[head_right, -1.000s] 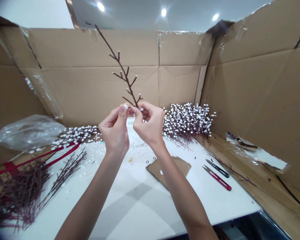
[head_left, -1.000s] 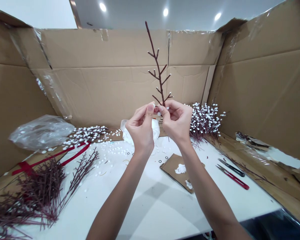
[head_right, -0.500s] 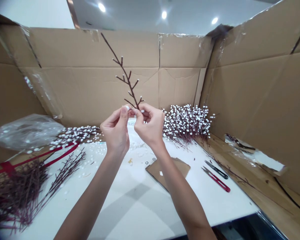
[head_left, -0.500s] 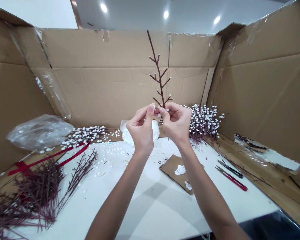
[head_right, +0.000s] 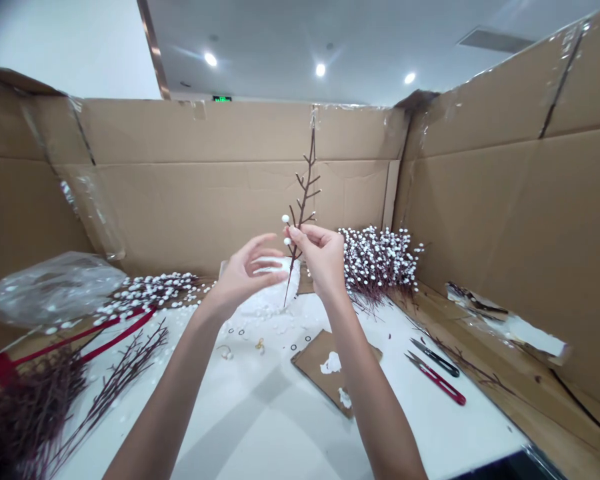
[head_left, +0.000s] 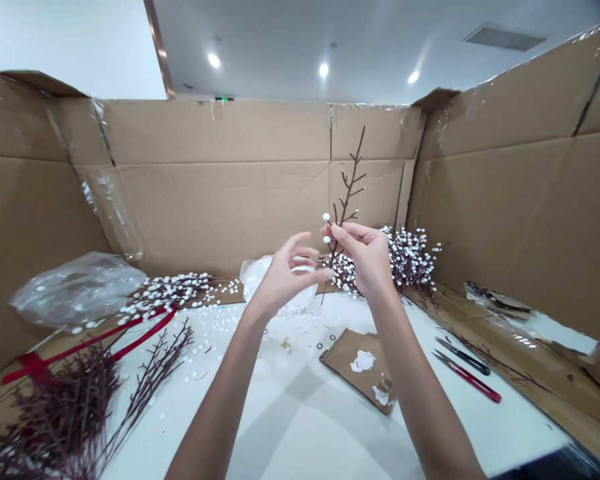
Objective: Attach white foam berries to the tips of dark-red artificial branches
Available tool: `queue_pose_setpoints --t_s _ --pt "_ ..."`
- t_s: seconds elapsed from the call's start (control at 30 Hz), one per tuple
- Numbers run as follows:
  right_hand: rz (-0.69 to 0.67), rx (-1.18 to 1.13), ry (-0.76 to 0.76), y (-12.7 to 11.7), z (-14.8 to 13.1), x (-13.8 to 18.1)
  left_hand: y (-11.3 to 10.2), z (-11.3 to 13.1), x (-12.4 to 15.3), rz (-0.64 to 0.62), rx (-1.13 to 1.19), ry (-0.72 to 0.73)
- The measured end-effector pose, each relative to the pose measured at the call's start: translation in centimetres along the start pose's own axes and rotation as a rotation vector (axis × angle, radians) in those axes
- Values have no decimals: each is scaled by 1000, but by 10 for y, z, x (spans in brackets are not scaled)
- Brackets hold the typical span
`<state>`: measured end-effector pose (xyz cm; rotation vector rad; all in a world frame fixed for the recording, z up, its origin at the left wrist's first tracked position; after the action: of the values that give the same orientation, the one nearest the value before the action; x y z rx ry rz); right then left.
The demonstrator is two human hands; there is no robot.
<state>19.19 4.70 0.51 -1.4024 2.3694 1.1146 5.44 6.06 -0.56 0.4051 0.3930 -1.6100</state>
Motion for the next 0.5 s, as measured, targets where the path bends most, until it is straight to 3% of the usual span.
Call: queue_pose_setpoints --t_s 0.07,0.13,0.33,0.5 --pt "25 14 -1 -1 2 -3 4 -5 3 -165 -170 -14" --pt "46 37 -26 -2 5 -4 9 -10 5 -231 -268 4" --pt "102 124 -142 -4 4 -4 18 -19 6 -193 -317 111" --pt "83 212 -175 -3 -4 -3 14 -17 4 -110 -243 95"
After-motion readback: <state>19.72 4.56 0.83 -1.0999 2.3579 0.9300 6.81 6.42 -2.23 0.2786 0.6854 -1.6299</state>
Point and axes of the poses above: each hand's wrist, its own x-axis away from the middle knuckle, its own y-axis out of the palm, z = x × y, the point moved 3 cm from there along -x, towards the middle knuckle, and after that the axes turned 15 degrees about z, right-handed, at the moved point
